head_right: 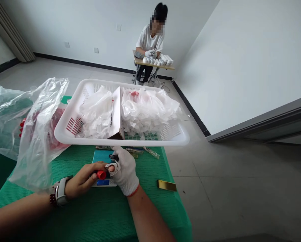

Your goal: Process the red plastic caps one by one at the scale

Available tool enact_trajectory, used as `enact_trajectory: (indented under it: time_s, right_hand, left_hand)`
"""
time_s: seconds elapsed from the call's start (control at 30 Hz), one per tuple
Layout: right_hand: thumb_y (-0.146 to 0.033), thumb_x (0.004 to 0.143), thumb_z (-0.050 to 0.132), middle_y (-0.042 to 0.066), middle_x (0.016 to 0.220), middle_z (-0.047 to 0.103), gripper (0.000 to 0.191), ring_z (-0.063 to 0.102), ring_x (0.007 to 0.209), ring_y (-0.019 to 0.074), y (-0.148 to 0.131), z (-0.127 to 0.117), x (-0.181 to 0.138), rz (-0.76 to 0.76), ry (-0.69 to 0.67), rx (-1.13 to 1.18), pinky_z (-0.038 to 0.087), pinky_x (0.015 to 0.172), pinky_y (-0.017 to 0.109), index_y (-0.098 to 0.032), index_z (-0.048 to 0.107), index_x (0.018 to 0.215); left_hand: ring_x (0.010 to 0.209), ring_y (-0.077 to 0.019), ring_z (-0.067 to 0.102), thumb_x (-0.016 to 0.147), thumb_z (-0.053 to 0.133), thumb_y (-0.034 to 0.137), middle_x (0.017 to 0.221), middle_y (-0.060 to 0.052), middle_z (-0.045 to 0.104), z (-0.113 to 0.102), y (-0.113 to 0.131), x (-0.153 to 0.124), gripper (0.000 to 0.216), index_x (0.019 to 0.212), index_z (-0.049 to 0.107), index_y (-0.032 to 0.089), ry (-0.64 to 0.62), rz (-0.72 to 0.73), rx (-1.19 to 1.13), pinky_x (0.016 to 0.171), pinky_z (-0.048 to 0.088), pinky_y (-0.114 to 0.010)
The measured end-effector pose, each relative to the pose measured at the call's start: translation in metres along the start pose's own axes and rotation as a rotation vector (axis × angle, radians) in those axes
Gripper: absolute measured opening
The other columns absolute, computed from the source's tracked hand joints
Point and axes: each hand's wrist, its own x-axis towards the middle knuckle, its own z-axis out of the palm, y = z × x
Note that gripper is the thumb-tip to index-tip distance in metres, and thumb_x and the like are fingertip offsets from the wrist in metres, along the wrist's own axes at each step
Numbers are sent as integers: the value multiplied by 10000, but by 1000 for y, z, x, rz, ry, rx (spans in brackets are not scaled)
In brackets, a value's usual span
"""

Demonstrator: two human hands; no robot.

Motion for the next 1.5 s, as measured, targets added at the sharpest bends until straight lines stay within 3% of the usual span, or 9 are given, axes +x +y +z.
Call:
enact_trajectory:
  time_s: [0.17,0.37,0.57,0.8,0.9,1.07,1.23,1.5]
  right_hand:
    - [-755,845,313,134,976,667,781,642,854,247,-5,-2,0,-94,-17,-159,514,807,370,-163,546,1298]
    - [-628,847,499,131,1099,657,657,645,907,242,-5,-4,-1,-122,-72,-128,517,863,377,-174,513,1322]
    - [-447,918,459,101,1024,665,456,635,929,226,-2,-6,-2,-46,-95,-65,517,839,364,-181,543,1279]
    - [-434,892,501,94,987,671,440,640,881,226,-5,-9,0,-88,-39,-137,521,836,379,-183,550,1250]
    - [-488,889,488,98,989,671,482,643,851,226,-9,-9,1,-87,-36,-143,528,810,373,-181,549,1256]
    - [-467,886,526,93,991,676,451,645,847,216,-14,-8,1,-108,-50,-136,525,802,355,-188,557,1238]
    - [-385,910,521,88,991,667,373,636,900,211,-15,-9,0,-99,-62,-92,510,840,353,-185,563,1223]
    - [-336,890,517,82,996,684,253,635,921,219,-14,-10,-1,-94,-45,-96,504,849,362,-210,621,1084]
  left_hand:
    - [994,-231,608,1005,321,413,1067,-133,631,0,6,4,341,1064,552,169,48,-98,-203,862,505,-371]
    - [941,-212,582,999,365,391,1006,-116,610,-3,10,9,327,960,589,157,129,-166,-276,839,491,-353]
    - [867,-180,553,998,376,375,942,-84,581,-9,21,8,310,918,580,155,235,-145,-183,787,479,-317]
    - [1050,-228,565,984,405,397,1122,-133,582,-8,25,9,318,1014,618,162,99,-99,-63,927,472,-385]
    - [995,-213,589,985,413,381,1078,-125,615,-5,27,10,293,1015,608,164,78,-72,-50,892,486,-365]
    - [934,-199,590,990,402,349,983,-103,636,-5,29,10,261,975,586,166,195,-92,56,842,489,-340]
    - [909,-194,593,993,391,355,975,-103,621,-5,32,11,282,933,581,155,303,-124,9,821,494,-329]
    - [974,-208,594,991,403,314,1035,-119,619,5,35,4,224,1045,564,168,106,4,118,853,504,-346]
